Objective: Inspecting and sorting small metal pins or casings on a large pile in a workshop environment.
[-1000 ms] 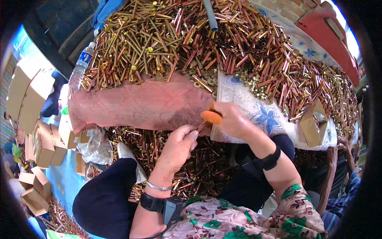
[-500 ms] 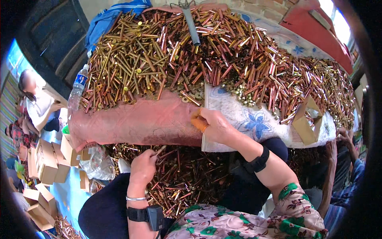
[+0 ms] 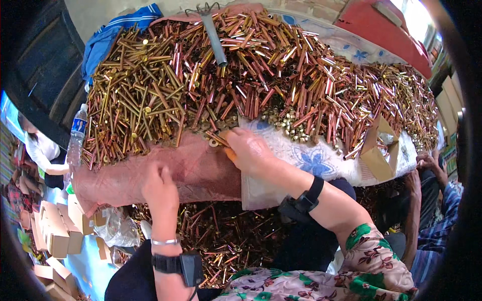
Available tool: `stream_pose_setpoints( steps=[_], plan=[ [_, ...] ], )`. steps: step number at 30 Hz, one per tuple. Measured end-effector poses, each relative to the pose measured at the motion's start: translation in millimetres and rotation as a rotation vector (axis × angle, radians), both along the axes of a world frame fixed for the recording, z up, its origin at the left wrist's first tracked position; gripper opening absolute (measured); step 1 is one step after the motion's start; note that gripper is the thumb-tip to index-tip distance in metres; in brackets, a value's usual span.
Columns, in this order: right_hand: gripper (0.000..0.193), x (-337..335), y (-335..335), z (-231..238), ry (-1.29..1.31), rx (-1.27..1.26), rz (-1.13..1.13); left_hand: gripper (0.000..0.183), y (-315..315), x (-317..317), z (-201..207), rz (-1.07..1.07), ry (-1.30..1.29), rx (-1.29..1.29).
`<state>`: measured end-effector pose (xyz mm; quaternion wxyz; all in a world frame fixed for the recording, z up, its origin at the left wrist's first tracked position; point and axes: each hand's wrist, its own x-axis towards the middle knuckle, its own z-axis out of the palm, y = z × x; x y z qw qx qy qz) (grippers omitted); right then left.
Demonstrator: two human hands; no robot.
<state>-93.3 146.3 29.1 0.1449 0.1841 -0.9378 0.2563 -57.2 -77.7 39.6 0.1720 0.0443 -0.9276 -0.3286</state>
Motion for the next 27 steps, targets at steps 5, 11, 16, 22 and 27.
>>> stream_pose_setpoints(
  steps=[5,11,16,22,27],
  plan=[
    [0.02,-1.4,-9.9,1.0,-0.058,0.03,-0.007,0.022,19.2,-53.8,-20.5,-0.06,0.187,-0.159],
    [0.022,9.9,-11.6,9.3,-0.081,0.063,0.017,0.025,35.9,-74.7,-15.6,0.057,-0.014,-0.218],
    [0.022,14.9,-11.4,10.4,-0.168,0.172,0.063,0.02,29.9,-71.6,-20.6,0.001,-0.085,-0.209],
    [0.025,22.2,-8.0,19.7,-0.227,0.039,0.04,0.01,33.0,-19.6,-2.4,0.024,0.185,0.135],
    [0.024,20.1,7.2,11.4,-0.23,-0.189,-0.018,0.006,36.0,-16.3,-2.7,-0.054,0.185,0.599]
  ],
)
